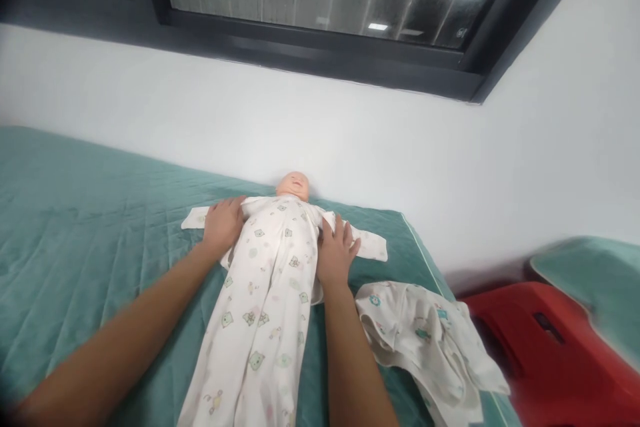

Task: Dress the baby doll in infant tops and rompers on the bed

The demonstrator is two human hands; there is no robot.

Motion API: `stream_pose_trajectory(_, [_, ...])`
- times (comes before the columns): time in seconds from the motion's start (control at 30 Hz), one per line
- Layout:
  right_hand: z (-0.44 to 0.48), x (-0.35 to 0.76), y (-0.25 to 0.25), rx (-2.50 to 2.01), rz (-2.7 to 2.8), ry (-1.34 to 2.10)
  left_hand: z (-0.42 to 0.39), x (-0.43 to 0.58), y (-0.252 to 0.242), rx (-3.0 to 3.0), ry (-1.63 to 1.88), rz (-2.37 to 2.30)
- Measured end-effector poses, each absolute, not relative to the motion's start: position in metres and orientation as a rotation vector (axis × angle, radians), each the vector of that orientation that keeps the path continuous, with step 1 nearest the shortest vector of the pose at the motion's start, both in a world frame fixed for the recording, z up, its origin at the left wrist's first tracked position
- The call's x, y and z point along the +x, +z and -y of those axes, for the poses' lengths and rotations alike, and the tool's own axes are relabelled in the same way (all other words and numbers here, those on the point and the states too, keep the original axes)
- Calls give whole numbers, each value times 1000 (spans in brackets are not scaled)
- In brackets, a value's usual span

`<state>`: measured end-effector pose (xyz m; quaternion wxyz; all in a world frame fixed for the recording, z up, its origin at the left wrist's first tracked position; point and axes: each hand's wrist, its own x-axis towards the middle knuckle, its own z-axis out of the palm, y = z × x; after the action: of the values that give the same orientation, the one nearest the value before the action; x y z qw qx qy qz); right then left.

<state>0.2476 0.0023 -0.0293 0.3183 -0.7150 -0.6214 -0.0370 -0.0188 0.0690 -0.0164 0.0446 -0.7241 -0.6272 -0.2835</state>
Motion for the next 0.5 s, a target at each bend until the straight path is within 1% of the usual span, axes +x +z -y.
stream_pose_trajectory(0.1, [-1,245,-25,-2119,1592,-138,-78,-35,-16,-2113,-804,2178])
stream_pose_trajectory(0.17, [-1,244,-22,-2213,1557,-163,-82,-45,-17,-2089,-759,2266])
stream_pose_trajectory(0.37, [-4,234,-19,-2269,1530,-243,-82,-51,-23,-2037,-792,2320])
stream_pose_trajectory(0.5, [-18,233,-14,-2278,1658,-318,-81,-49,-23,-2032,-844,2354])
